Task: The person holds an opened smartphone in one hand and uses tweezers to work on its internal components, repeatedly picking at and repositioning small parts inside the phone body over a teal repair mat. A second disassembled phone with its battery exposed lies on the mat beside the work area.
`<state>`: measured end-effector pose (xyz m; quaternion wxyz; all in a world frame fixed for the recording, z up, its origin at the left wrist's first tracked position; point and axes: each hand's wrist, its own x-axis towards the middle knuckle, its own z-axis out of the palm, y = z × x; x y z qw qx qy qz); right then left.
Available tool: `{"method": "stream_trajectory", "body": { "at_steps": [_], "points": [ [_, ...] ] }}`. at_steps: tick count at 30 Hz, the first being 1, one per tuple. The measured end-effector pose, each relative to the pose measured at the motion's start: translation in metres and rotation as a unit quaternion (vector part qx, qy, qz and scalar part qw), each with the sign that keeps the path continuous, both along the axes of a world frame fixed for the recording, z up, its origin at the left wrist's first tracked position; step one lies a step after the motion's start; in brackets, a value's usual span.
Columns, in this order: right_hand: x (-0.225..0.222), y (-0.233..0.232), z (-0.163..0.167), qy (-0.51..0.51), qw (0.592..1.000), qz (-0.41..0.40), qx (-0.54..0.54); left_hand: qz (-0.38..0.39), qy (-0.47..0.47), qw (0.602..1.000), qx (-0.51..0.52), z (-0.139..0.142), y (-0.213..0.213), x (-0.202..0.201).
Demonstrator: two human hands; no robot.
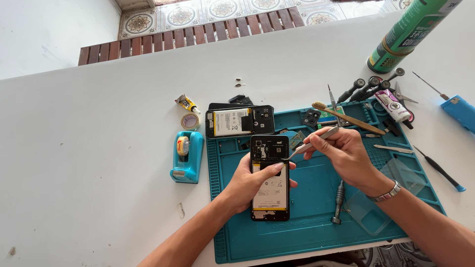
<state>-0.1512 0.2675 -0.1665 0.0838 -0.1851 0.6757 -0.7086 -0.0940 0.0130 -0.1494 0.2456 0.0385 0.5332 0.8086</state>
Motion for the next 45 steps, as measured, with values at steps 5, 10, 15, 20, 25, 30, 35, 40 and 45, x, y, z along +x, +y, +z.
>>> {"method": "stream_trajectory", "body": {
  "at_steps": [5,10,15,20,25,30,35,40,45],
  "points": [
    [0.017,-0.005,0.011,0.015,1.000,-0.004,0.007,0.004,0.005,1.000,-0.002,0.007,-0.004,0.017],
    [0.014,-0.009,0.012,0.037,0.999,-0.004,0.019,0.012,-0.012,1.000,-0.008,0.009,-0.006,0.012],
    [0.016,-0.015,0.010,0.065,0.996,-0.019,0.057,0.018,-0.021,1.000,-0.002,0.006,-0.011,0.015],
    [0.022,-0.025,0.013,0.073,0.996,-0.021,0.054,0.030,-0.038,0.999,-0.012,0.008,-0.020,0.020],
    [0.028,-0.028,0.015,0.077,0.996,-0.017,0.038,0.030,-0.039,0.999,-0.012,0.011,-0.025,0.026],
    [0.025,-0.031,0.015,0.077,0.997,-0.009,0.024,0.032,-0.052,0.998,-0.015,0.014,-0.030,0.023],
    [0.027,-0.031,0.015,0.091,0.995,-0.009,0.041,0.030,-0.045,0.999,-0.002,0.014,-0.030,0.025],
    [0.026,-0.030,0.014,0.091,0.995,-0.010,0.042,0.029,-0.046,0.998,-0.006,0.012,-0.029,0.022],
    [0.025,-0.025,0.013,0.096,0.994,-0.012,0.043,0.026,-0.042,0.999,-0.009,0.010,-0.024,0.019]
  ]
}}
